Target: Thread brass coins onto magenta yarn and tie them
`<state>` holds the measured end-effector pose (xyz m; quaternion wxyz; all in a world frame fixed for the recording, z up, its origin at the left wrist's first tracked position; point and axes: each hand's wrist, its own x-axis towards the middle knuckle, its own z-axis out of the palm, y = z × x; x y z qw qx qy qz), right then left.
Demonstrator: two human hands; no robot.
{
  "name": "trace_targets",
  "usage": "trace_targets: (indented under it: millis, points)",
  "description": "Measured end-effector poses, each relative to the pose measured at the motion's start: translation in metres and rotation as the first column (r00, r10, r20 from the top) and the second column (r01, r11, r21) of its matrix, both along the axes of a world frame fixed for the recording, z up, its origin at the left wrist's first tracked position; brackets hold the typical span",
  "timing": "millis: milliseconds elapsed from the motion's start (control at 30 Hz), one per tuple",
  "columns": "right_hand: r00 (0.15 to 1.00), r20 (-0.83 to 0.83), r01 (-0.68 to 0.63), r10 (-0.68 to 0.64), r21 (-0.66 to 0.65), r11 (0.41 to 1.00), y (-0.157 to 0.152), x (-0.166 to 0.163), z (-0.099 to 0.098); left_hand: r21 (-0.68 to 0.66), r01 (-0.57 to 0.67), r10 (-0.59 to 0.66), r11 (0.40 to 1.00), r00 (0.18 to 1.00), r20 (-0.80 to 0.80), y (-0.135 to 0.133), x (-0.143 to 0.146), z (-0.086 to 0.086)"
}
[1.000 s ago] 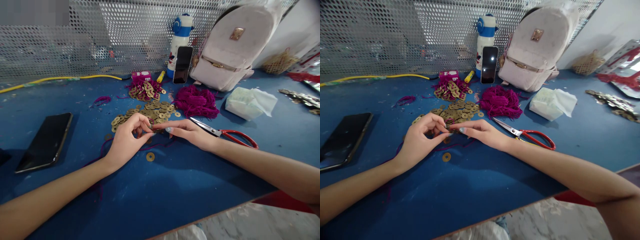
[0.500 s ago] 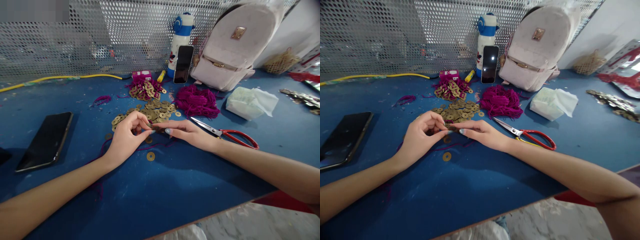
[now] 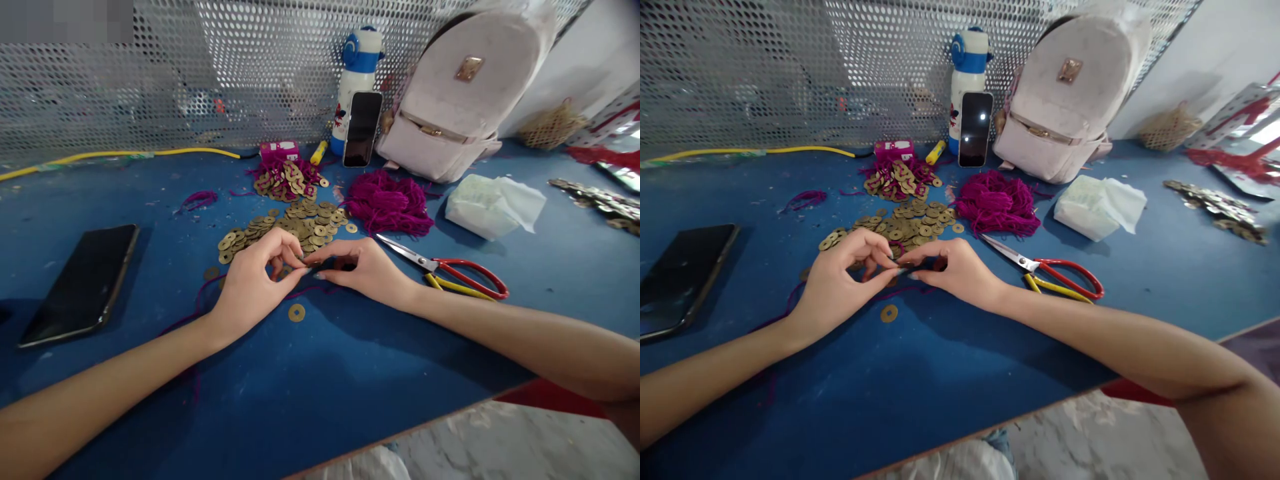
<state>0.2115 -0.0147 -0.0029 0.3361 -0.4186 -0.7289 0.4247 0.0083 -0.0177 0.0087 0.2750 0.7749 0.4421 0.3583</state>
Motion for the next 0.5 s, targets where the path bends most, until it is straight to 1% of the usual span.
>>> trace_targets:
  millis: [100,200,300,367,500]
  points:
    - [1.000,-0.019,0.025,-0.024,0.020,0.999,-0.0024,-0.0023,0.0007,0.064,-0.009,0.013,0.998,0.998,-0.064,-0.0026,0.0008,-0.0001]
    - [0.999,-0.019,0.048,-0.047,0.050,0.998,-0.0033,-0.0014,0.0015,0.083,0.000,0.007,0.997,0.996,-0.089,-0.0026,0.0001,-0.0015]
    - [0.998,-0.020,0.066,-0.064,0.068,0.996,-0.0021,0.0006,0.0018,0.106,0.035,-0.024,0.994,0.995,-0.101,-0.0017,-0.0013,-0.0020]
    - [0.997,-0.032,0.077,-0.075,0.062,0.995,-0.0005,0.0017,0.0016,0.147,0.055,-0.037,0.988,0.992,-0.123,-0.0013,-0.0022,-0.0014]
    - [0.995,-0.067,0.070,-0.070,0.003,0.998,0.0015,0.0021,0.0004,0.241,0.094,-0.054,0.966,0.984,-0.167,-0.0008,-0.0032,0.0002]
